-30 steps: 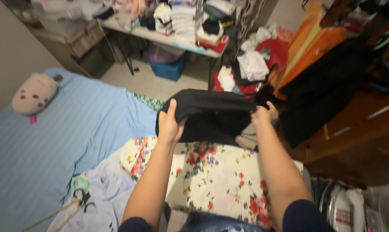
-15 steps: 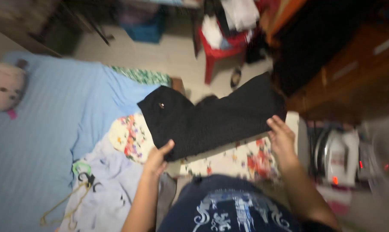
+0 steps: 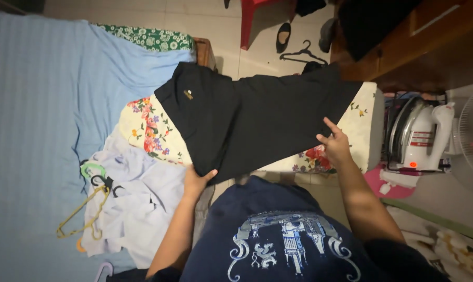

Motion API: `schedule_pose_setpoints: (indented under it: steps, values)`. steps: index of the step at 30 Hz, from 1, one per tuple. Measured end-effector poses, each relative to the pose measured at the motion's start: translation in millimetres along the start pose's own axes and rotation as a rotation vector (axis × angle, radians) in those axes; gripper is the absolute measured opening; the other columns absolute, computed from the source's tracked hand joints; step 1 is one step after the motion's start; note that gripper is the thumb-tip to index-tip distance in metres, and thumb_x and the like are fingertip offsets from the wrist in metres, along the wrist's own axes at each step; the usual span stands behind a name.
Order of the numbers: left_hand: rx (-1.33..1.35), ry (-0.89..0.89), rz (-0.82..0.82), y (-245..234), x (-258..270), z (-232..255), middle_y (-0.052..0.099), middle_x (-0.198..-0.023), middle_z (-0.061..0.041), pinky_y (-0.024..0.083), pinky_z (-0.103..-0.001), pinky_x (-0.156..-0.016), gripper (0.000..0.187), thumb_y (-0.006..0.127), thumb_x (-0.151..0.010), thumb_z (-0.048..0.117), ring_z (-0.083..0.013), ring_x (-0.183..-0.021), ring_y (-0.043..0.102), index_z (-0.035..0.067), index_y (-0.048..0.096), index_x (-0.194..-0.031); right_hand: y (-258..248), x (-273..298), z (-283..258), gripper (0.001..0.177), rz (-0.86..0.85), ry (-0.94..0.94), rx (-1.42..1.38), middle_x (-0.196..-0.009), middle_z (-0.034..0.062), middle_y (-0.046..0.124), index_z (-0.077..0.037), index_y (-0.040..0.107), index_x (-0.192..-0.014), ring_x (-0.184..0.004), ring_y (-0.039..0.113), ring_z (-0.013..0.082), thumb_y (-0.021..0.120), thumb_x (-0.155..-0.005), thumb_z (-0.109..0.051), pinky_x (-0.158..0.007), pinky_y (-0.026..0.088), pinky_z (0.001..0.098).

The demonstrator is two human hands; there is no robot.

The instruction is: The person irons a black shirt on a floral ironing board, repeatedly smoothing and repositioning the garment. They use a white electric iron to press the front, sleeves, and back, adjusting the shirt multiple times to ensure even coverage.

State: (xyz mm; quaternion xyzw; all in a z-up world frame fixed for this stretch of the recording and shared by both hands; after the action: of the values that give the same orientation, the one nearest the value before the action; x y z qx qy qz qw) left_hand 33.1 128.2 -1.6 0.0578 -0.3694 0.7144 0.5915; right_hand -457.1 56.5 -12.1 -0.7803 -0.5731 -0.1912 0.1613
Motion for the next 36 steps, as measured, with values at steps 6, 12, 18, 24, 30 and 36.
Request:
schedule_pose_setpoints:
  steps: [6, 12, 18, 24, 30, 36]
  values:
    - [-0.359, 0.77, 0.4, 6, 46, 154, 0.049, -0.148, -0.022, 0.035, -0.051, -0.117, 0.071, 0.087, -0.073, 0.022, -0.0432, -0.14, 0.044, 0.0, 0.056, -0.134, 8, 5, -6, 0.08, 0.15, -0.079, 0.158, -0.058, -0.0029, 0.037, -0.014, 0.047, -0.157, -0.041, 0.033, 0.0061, 0.071, -0.084, 0.008, -0.039, 0.034, 0.0268]
    - [-0.695, 0.986, -0.055, 134, -24, 138, 0.038, -0.16, -0.019, 0.025, -0.05, -0.123, 0.066, 0.07, -0.093, 0.031, -0.0396, -0.151, 0.03, -0.001, 0.047, -0.147, -12, -2, -3, 0.087, 0.325, -0.281, 0.45, -0.111, 0.0068, 0.047, -0.004, 0.044, -0.151, -0.063, 0.057, 0.0127, 0.082, -0.073, 0.006, -0.052, 0.054, 0.03]
    - [-0.915, 0.87, -0.003, 170, -2, 158, 0.025, -0.166, -0.021, 0.013, -0.051, -0.124, 0.078, 0.056, -0.097, 0.045, -0.0366, -0.154, 0.019, 0.0, 0.032, -0.156, -79, -11, -6, 0.053, 0.358, -0.55, 0.914, -0.122, 0.0129, 0.064, -0.013, 0.073, -0.131, -0.106, 0.061, 0.0292, 0.086, -0.079, -0.01, -0.098, 0.052, 0.0439]
    - [-0.829, 0.86, 0.039, 171, -4, 146, 0.027, -0.166, -0.017, 0.015, -0.051, -0.125, 0.077, 0.055, -0.098, 0.045, -0.0342, -0.155, 0.021, 0.0, 0.034, -0.157, -217, -13, -79, 0.075, 0.944, -0.473, 1.314, -0.131, 0.0295, 0.058, -0.002, 0.048, -0.14, -0.12, 0.053, 0.0472, 0.085, -0.076, -0.017, -0.098, 0.037, 0.0562]
    - [-0.758, 0.656, 0.267, 168, 4, 145, 0.025, -0.166, -0.02, 0.013, -0.052, -0.124, 0.082, 0.055, -0.097, 0.049, -0.0361, -0.155, 0.018, -0.004, 0.033, -0.156, -293, -52, -78, 0.072, 0.617, -0.311, 0.902, -0.115, 0.029, 0.069, 0.008, 0.058, -0.13, -0.108, 0.067, 0.0416, 0.088, -0.081, -0.036, -0.095, 0.051, 0.0498]
    - [-0.707, 0.456, 0.471, 143, -1, 113, 0.027, -0.169, -0.011, 0.008, -0.063, -0.123, 0.075, 0.052, -0.1, 0.048, -0.0407, -0.156, 0.013, 0.004, 0.038, -0.158, -296, -48, -103, 0.071, 0.527, -0.089, 1.014, -0.088, 0.0293, 0.073, 0.014, 0.069, -0.109, -0.078, 0.074, 0.0379, 0.091, -0.082, -0.048, -0.072, 0.057, 0.0493]
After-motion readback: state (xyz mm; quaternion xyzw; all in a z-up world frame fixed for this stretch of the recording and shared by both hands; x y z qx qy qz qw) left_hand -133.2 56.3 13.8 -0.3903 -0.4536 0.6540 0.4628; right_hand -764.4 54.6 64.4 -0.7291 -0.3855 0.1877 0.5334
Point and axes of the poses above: each hand's wrist, its own x-axis away from the middle knuckle, its own y-axis out of the palm, z = x × y, the point moved 4 cm from there along -x, towards the middle knuckle
